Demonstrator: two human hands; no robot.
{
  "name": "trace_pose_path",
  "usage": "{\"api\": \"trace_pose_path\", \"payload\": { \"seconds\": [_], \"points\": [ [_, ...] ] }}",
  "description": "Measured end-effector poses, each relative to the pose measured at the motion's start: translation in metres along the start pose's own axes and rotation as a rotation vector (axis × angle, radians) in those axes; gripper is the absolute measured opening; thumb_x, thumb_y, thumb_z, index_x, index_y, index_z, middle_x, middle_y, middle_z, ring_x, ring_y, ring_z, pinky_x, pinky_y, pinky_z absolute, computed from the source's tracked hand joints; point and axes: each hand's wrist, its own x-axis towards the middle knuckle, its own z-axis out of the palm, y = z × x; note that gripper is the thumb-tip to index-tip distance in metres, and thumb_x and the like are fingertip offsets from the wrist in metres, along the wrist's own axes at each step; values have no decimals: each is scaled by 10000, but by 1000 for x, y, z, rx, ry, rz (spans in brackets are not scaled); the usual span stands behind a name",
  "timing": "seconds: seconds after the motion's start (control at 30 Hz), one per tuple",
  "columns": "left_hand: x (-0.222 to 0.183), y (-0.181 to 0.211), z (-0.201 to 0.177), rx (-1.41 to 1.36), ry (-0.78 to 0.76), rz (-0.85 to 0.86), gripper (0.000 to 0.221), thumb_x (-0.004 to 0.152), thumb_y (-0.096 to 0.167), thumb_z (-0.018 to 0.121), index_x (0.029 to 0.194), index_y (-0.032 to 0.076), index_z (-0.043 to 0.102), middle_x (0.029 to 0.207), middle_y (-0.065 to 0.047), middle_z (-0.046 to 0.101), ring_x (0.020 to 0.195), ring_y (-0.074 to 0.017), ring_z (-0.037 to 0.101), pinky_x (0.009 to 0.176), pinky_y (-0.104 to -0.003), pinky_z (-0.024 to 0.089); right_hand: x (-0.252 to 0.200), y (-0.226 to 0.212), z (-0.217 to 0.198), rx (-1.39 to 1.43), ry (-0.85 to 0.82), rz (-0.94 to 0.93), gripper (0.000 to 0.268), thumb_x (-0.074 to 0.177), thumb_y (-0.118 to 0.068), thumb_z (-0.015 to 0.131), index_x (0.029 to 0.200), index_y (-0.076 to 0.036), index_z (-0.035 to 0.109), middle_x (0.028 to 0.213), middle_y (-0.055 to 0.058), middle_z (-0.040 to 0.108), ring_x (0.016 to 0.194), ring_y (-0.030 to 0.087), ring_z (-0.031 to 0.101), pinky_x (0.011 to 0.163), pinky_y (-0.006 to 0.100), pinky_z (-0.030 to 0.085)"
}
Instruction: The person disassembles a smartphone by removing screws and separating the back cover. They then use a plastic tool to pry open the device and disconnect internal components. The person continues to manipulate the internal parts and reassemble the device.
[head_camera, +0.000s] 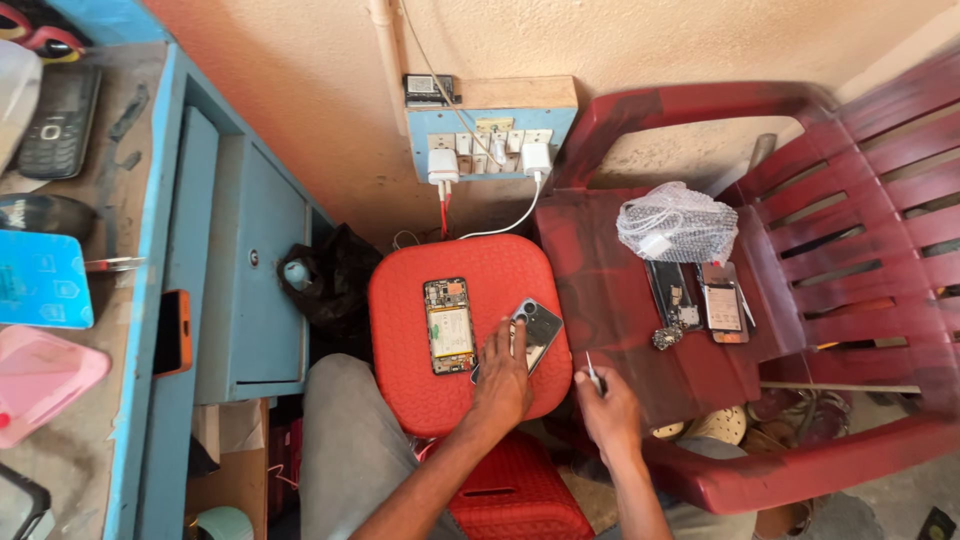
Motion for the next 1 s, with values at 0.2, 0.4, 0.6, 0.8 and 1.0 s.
{"api": "trace_pose_path", "payload": {
  "seconds": [0.2,0.4,0.6,0.8,1.0],
  "points": [
    [-6,-36,-30,-218,132,-93,998,718,201,834,1505,-58,278,1529,-312,342,1428,-497,363,1190,-558,312,44,-28,33,-134,104,-397,487,836,-331,821,1196,-24,704,1109,176,726,976,300,688,837,417,541],
    [-1,-74,-45,-47,167,-333,1081,737,299,834,1524,-68,190,1553,-331,272,1371,-496,358,1069,-618,343,52,-60,49,-409,-110,-486,791,680,-408,906,1303,-39,590,1276,152,601,1108,388,634,891,480,529],
    [1,-92,-56,2,110,-364,1050,682,155,789,1537,-31,209,1575,-276,290,1357,-458,396,1070,-601,387,26,-63,50,-484,-101,-345,761,744,-424,866,1331,-42,569,1247,181,588,1091,397,644,886,501,545],
    [3,-97,-73,-10,72,-264,994,675,136,796,1519,-21,294,1575,-256,311,1402,-456,360,1132,-586,318,3,-72,61,-538,-50,-219,780,812,-558,787,1297,-3,531,1233,232,587,1046,418,653,850,511,557],
    [-7,-71,-73,-2,-159,130,921,713,266,863,1463,-2,400,1506,-205,442,1474,-396,290,1205,-602,148,7,-45,75,-491,90,-261,746,796,-560,778,1215,15,555,1159,247,652,1004,424,670,814,515,554]
  ]
}}
